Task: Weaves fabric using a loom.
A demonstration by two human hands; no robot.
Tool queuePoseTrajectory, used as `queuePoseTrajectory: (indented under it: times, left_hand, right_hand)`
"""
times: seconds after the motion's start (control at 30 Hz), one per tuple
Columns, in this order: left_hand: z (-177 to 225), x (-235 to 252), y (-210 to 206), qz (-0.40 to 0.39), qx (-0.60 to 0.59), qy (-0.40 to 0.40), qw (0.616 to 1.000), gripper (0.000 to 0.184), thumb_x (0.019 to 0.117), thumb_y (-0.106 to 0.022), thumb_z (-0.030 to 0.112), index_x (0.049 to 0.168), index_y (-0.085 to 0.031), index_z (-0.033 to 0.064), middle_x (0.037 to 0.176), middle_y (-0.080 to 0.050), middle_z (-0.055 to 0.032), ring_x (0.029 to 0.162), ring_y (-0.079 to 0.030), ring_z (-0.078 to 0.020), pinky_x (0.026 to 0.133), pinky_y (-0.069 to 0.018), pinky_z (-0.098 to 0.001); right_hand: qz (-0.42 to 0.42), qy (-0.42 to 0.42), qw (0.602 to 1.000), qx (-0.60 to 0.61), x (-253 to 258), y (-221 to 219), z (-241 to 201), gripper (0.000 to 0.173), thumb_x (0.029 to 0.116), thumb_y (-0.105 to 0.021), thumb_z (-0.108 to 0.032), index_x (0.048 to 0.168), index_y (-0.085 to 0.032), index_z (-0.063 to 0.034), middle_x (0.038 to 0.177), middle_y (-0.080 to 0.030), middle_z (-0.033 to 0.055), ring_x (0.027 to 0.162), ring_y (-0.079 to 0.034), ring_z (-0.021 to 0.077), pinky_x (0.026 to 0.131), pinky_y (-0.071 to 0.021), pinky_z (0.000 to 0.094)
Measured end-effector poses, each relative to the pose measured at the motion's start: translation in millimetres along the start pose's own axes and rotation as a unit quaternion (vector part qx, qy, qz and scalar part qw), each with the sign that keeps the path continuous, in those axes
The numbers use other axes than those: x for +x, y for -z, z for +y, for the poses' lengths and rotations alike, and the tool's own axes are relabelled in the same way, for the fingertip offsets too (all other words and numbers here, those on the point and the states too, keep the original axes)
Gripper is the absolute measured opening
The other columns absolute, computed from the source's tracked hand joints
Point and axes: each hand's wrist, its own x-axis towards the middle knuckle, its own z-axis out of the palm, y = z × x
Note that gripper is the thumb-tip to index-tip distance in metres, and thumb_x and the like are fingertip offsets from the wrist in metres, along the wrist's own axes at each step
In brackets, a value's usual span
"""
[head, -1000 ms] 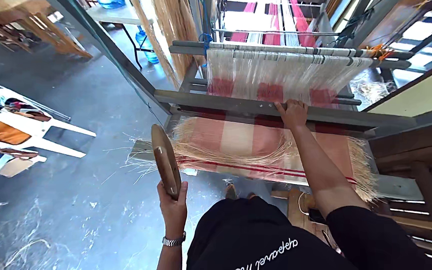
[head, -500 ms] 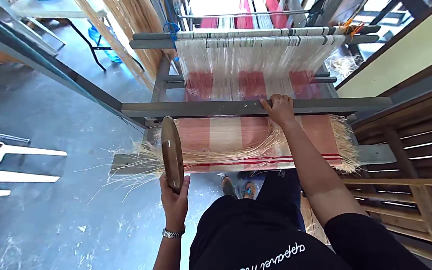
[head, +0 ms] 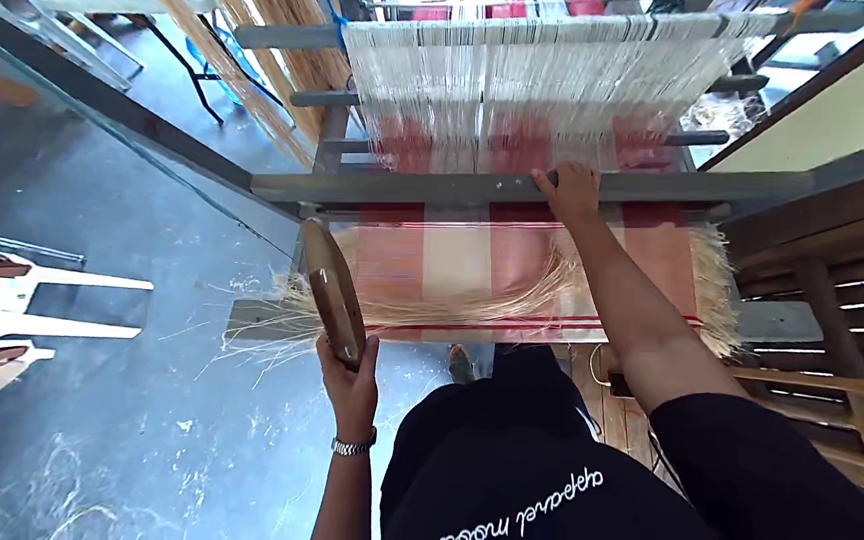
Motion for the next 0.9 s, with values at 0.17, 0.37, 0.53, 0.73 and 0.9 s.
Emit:
queuePoseTrajectory:
  times: [0.17, 0.37, 0.53, 0.73, 0.9]
  left_hand:
    - [-0.9, 5.3, 4.3, -0.018, 0.021, -0.044, 0.999, 0.068, 0.0922, -0.074, 0.027, 0.140, -0.042, -0.0078, 0.117, -0.064, -0.0130, 0.102, -0.065, -0.0079, 0.089, -0.0562, -0.0250]
    - [-15.9, 30.9, -1.5, -0.097, 0.123, -0.093, 0.983, 0.067, 0.0929, -0.072, 0.034, 0.143, -0.049, -0.0039, 0.120, -0.068, -0.0173, 0.103, -0.069, -0.0154, 0.090, -0.0582, -0.0343]
    - [-27.4, 74.8, -37.2, -0.269, 0.283, -0.184, 0.902, 0.061, 0.0943, -0.067, 0.051, 0.142, -0.058, 0.0135, 0.124, -0.068, -0.0181, 0.112, -0.066, -0.0375, 0.095, -0.0526, -0.0596]
    - [-36.0, 128.9, -91.7, -0.339, 0.355, -0.250, 0.835, 0.053, 0.0902, -0.075, 0.039, 0.138, -0.063, 0.0196, 0.108, -0.069, -0.0205, 0.099, -0.065, -0.0432, 0.084, -0.0518, -0.0621]
    - [-49.8, 134.5, -107.5, -0.292, 0.341, -0.227, 0.864, 0.055, 0.0902, -0.074, 0.044, 0.139, -0.062, 0.0214, 0.118, -0.064, -0.0227, 0.107, -0.062, -0.0447, 0.089, -0.0492, -0.0649]
  right_hand:
    - [-0.004, 0.017, 1.000, 0.001, -43.7, 6.9, -4.7, 0.073, 0.1046, -0.037, -0.061, 0.124, -0.064, 0.0046, 0.129, -0.062, 0.0279, 0.128, -0.054, 0.0460, 0.115, -0.0325, 0.0633]
    - [0.032, 0.033, 0.999, 0.009, -54.7, -1.5, 1.9, 0.067, 0.1050, -0.039, -0.059, 0.112, -0.067, 0.0020, 0.115, -0.066, 0.0247, 0.116, -0.060, 0.0441, 0.107, -0.0371, 0.0629]
    - [0.012, 0.088, 0.952, 0.293, -58.2, 22.0, 41.5, 0.041, 0.1082, -0.048, -0.034, 0.128, -0.067, -0.0039, 0.124, -0.070, 0.0130, 0.119, -0.065, 0.0227, 0.107, -0.0498, 0.0445]
    - [0.092, -0.059, 0.907, 0.408, -102.2, 48.9, 73.1, 0.031, 0.1059, -0.055, -0.025, 0.114, -0.065, 0.0036, 0.103, -0.070, 0.0129, 0.094, -0.068, 0.0173, 0.088, -0.0569, 0.0379]
    - [-0.002, -0.135, 0.917, 0.377, -143.9, 25.7, 72.1, 0.025, 0.1027, -0.063, -0.022, 0.116, -0.068, -0.0021, 0.108, -0.070, 0.0129, 0.096, -0.067, 0.0223, 0.086, -0.0559, 0.0442]
